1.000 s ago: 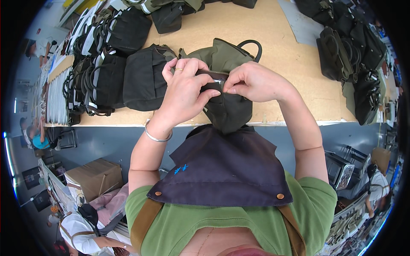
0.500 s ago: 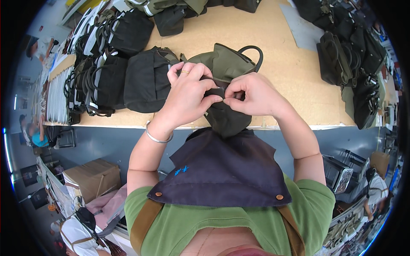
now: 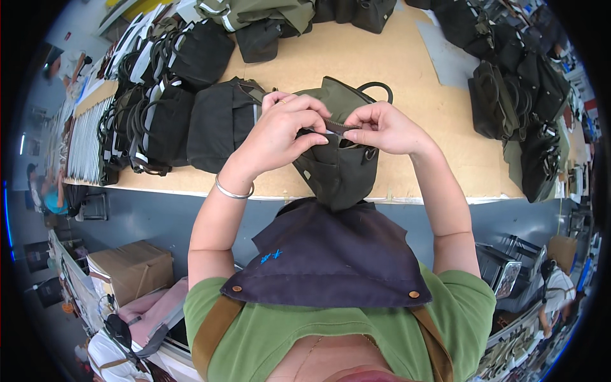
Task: The person assembles olive green canvas bags on a wooden workbench. They attach metal D-rings to the bag handles by threading straps through them and securing them with snaps. The person then zips and unzips the main compartment to check the mechanism before moving to the next bag.
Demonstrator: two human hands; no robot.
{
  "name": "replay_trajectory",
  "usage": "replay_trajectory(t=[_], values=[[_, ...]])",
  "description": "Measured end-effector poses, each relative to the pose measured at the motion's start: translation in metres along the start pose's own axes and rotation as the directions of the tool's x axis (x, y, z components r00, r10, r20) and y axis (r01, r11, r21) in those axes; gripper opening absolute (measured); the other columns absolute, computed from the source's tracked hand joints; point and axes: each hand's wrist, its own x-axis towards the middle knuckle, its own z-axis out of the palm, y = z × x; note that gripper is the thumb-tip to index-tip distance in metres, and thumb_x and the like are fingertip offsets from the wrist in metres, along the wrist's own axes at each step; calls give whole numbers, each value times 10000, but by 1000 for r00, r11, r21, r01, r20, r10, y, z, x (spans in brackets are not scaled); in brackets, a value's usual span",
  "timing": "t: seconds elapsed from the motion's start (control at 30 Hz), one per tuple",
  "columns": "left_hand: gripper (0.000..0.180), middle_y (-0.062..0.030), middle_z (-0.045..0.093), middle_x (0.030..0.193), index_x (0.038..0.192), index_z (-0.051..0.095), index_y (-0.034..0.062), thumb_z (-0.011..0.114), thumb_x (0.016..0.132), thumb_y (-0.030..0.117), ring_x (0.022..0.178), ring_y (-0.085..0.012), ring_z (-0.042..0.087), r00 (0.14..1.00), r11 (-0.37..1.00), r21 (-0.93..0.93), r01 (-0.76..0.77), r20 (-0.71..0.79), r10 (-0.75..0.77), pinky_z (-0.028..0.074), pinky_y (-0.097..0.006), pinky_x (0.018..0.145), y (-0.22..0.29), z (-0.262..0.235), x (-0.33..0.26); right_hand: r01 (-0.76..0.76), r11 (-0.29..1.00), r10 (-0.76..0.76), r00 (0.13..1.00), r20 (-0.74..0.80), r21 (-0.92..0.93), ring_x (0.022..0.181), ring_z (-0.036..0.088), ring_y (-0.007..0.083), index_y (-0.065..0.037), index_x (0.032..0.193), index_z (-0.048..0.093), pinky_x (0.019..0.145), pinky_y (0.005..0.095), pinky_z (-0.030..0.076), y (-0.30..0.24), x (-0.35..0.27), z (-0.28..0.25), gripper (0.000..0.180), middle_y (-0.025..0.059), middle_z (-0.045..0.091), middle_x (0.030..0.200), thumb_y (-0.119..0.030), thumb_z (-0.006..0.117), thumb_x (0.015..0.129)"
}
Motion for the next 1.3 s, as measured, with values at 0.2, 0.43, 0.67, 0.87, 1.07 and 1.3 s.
replay_trajectory(t=[0.2,0.43,0.67,0.87,1.07,1.3], values=[[171,-1,654,908,785,603,94,752,763,176,866,-181,584,997,998,-49,-39,59,42,297,-357,961,-6,-1,4,82,988,-96,989,-109,-131,565,450,17,-13,881,696,511,219,368,-8,-2,9,104,-38,607,675,-103,704,831],[159,14,636,819,799,601,97,738,782,177,836,-178,581,987,999,35,30,156,-35,290,-378,970,-4,-6,7,162,919,-224,965,-138,-359,520,462,85,-28,864,700,504,271,376,-18,1,12,144,27,562,597,-143,720,780],[158,-9,653,892,790,587,84,726,789,159,864,-184,584,995,996,26,-88,48,86,305,-368,965,-2,-6,4,65,924,-147,970,-194,-378,548,498,105,-21,860,698,516,285,384,-22,0,9,131,47,593,624,-121,694,775],[155,-32,653,917,780,572,66,710,803,135,857,-208,579,996,994,-69,-80,23,82,348,-347,894,-6,-3,3,106,904,-190,967,-168,-414,563,516,144,-21,862,693,533,306,398,-29,-1,12,138,68,603,662,-116,695,761],[141,-35,603,789,795,575,68,693,818,141,782,-226,553,996,998,12,-54,69,53,355,-346,860,-3,-3,5,215,858,-283,956,-80,-466,637,559,228,-16,875,681,585,344,425,-28,1,10,156,97,599,737,-123,694,763],[139,-37,573,728,801,582,77,684,825,167,734,-238,523,994,998,25,-57,93,54,348,-350,869,-5,-2,7,208,837,-254,967,-23,-506,663,567,245,-9,883,674,600,357,432,-38,1,10,149,104,595,758,-115,681,779]])
